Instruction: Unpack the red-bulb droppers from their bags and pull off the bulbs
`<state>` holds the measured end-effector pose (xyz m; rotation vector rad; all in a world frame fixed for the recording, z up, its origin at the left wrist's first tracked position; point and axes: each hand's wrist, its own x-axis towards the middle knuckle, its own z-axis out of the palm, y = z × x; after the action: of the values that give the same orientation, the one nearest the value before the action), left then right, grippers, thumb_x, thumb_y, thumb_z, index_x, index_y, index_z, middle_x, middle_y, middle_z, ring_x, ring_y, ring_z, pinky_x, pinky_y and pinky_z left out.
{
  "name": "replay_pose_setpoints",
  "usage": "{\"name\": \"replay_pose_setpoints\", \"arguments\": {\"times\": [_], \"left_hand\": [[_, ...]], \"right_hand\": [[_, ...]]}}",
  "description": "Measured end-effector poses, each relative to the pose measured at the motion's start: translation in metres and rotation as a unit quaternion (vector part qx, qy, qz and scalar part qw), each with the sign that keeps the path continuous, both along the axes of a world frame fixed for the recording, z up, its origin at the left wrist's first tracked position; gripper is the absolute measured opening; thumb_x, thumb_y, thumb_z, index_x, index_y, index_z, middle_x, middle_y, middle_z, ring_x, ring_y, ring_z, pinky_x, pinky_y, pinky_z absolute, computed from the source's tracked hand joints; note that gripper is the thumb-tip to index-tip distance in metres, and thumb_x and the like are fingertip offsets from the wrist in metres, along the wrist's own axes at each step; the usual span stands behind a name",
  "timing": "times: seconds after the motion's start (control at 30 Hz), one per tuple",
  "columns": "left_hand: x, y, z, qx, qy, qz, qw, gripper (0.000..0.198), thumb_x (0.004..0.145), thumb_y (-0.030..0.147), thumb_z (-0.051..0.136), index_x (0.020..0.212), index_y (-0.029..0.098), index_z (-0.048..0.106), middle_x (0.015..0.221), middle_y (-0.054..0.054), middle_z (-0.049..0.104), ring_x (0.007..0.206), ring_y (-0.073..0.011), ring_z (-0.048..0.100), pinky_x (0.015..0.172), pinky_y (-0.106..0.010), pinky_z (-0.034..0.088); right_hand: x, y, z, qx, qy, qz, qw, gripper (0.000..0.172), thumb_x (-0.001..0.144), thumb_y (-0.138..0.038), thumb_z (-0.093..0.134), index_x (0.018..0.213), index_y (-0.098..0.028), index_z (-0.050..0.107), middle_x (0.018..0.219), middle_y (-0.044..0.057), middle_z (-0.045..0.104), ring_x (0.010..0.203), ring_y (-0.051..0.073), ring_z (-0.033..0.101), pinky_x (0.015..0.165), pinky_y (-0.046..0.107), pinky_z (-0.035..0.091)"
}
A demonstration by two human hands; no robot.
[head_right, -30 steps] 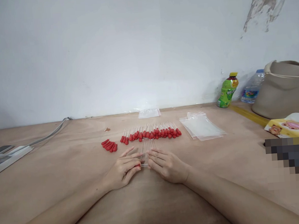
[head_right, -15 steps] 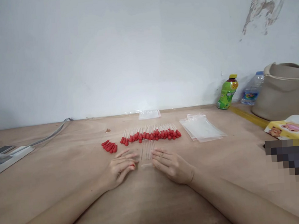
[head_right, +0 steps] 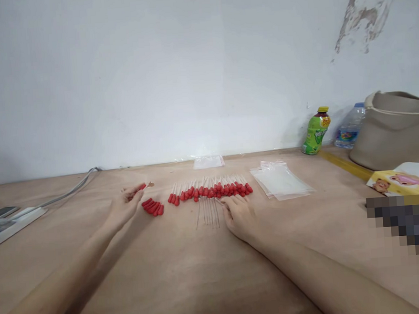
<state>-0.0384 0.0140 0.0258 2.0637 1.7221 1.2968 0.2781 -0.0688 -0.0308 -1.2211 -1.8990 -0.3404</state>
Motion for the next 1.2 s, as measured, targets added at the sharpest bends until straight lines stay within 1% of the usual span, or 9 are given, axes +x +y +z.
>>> {"name": "replay_pose_setpoints", "arguments": {"times": [0.07, 0.13, 0.23, 0.37, 0.47, 0.6, 0.77, 1.03, 1.2], "left_hand": [[-0.019, 0.014, 0.0, -0.06, -0.007, 0.032, 0.998, 0.045, 0.075, 0.044, 0.047, 0.11, 0.018, 0.058, 0.073, -0.002, 0.059, 0.069, -0.0163, 0.056, 0.063, -0.026, 0.045], [-0.032, 0.023, -0.006, -0.071, -0.01, 0.055, 0.996, 0.048, 0.073, 0.046, 0.048, 0.11, 0.016, 0.057, 0.069, -0.001, 0.06, 0.063, -0.0152, 0.056, 0.058, -0.024, 0.044], [-0.039, 0.031, -0.018, -0.07, -0.002, 0.075, 0.995, 0.048, 0.071, 0.047, 0.049, 0.105, 0.014, 0.059, 0.068, -0.002, 0.062, 0.062, -0.0157, 0.057, 0.055, -0.024, 0.043], [-0.041, 0.04, -0.03, -0.085, 0.028, 0.064, 0.994, 0.046, 0.069, 0.05, 0.05, 0.096, 0.015, 0.062, 0.065, -0.003, 0.063, 0.061, -0.0178, 0.058, 0.055, -0.025, 0.043], [-0.041, 0.043, -0.034, -0.096, 0.048, 0.028, 0.994, 0.044, 0.07, 0.051, 0.048, 0.091, 0.015, 0.064, 0.075, -0.004, 0.067, 0.07, -0.0187, 0.061, 0.063, -0.025, 0.045], [-0.04, 0.038, -0.034, -0.098, 0.07, -0.002, 0.993, 0.044, 0.074, 0.051, 0.043, 0.091, 0.017, 0.064, 0.088, -0.004, 0.068, 0.079, -0.019, 0.062, 0.071, -0.025, 0.046], [-0.036, 0.031, -0.03, -0.084, 0.098, -0.003, 0.992, 0.043, 0.077, 0.05, 0.039, 0.091, 0.018, 0.064, 0.09, -0.004, 0.068, 0.083, -0.021, 0.062, 0.073, -0.027, 0.045], [-0.039, 0.033, -0.029, -0.085, 0.119, 0.044, 0.988, 0.047, 0.081, 0.047, 0.029, 0.09, 0.016, 0.063, 0.09, -0.008, 0.067, 0.085, -0.0235, 0.061, 0.07, -0.028, 0.044], [-0.039, 0.033, -0.027, -0.08, 0.13, 0.073, 0.986, 0.044, 0.082, 0.045, 0.028, 0.086, 0.016, 0.061, 0.077, -0.007, 0.066, 0.075, -0.0227, 0.061, 0.063, -0.028, 0.043]], "right_hand": [[0.0, 0.001, 0.0, -0.014, 0.01, -0.006, 1.0, 0.018, 0.081, -0.017, 0.04, 0.079, -0.016, 0.058, 0.072, 0.006, 0.061, 0.068, 0.017, 0.054, 0.064, 0.029, 0.04], [-0.001, 0.001, 0.0, -0.025, 0.009, -0.007, 1.0, 0.016, 0.079, -0.015, 0.041, 0.075, -0.016, 0.056, 0.07, 0.005, 0.06, 0.067, 0.017, 0.054, 0.063, 0.028, 0.039], [-0.002, 0.0, 0.0, -0.027, 0.005, 0.001, 1.0, 0.015, 0.079, -0.015, 0.042, 0.075, -0.017, 0.057, 0.071, 0.005, 0.061, 0.069, 0.017, 0.054, 0.064, 0.028, 0.039], [-0.004, -0.002, 0.001, -0.028, -0.019, 0.018, 0.999, 0.013, 0.08, -0.019, 0.045, 0.08, -0.018, 0.059, 0.072, 0.004, 0.062, 0.072, 0.017, 0.055, 0.07, 0.03, 0.038], [-0.004, -0.005, 0.002, -0.04, -0.04, 0.026, 0.998, 0.014, 0.08, -0.026, 0.049, 0.085, -0.018, 0.06, 0.073, 0.004, 0.061, 0.073, 0.017, 0.054, 0.071, 0.031, 0.037], [-0.004, -0.009, 0.006, -0.071, -0.056, 0.03, 0.995, 0.02, 0.079, -0.034, 0.054, 0.09, -0.019, 0.061, 0.081, 0.005, 0.062, 0.079, 0.019, 0.054, 0.076, 0.034, 0.036], [-0.004, -0.01, 0.008, -0.096, -0.061, 0.041, 0.993, 0.027, 0.077, -0.04, 0.055, 0.094, -0.02, 0.06, 0.088, 0.005, 0.061, 0.084, 0.019, 0.053, 0.078, 0.035, 0.036], [-0.003, -0.011, 0.011, -0.124, -0.067, 0.051, 0.989, 0.03, 0.079, -0.042, 0.052, 0.098, -0.019, 0.059, 0.094, 0.006, 0.06, 0.087, 0.02, 0.052, 0.079, 0.036, 0.036], [-0.003, -0.011, 0.011, -0.13, -0.063, 0.044, 0.988, 0.033, 0.079, -0.043, 0.051, 0.1, -0.018, 0.057, 0.097, 0.007, 0.06, 0.09, 0.02, 0.052, 0.081, 0.035, 0.035]]}}
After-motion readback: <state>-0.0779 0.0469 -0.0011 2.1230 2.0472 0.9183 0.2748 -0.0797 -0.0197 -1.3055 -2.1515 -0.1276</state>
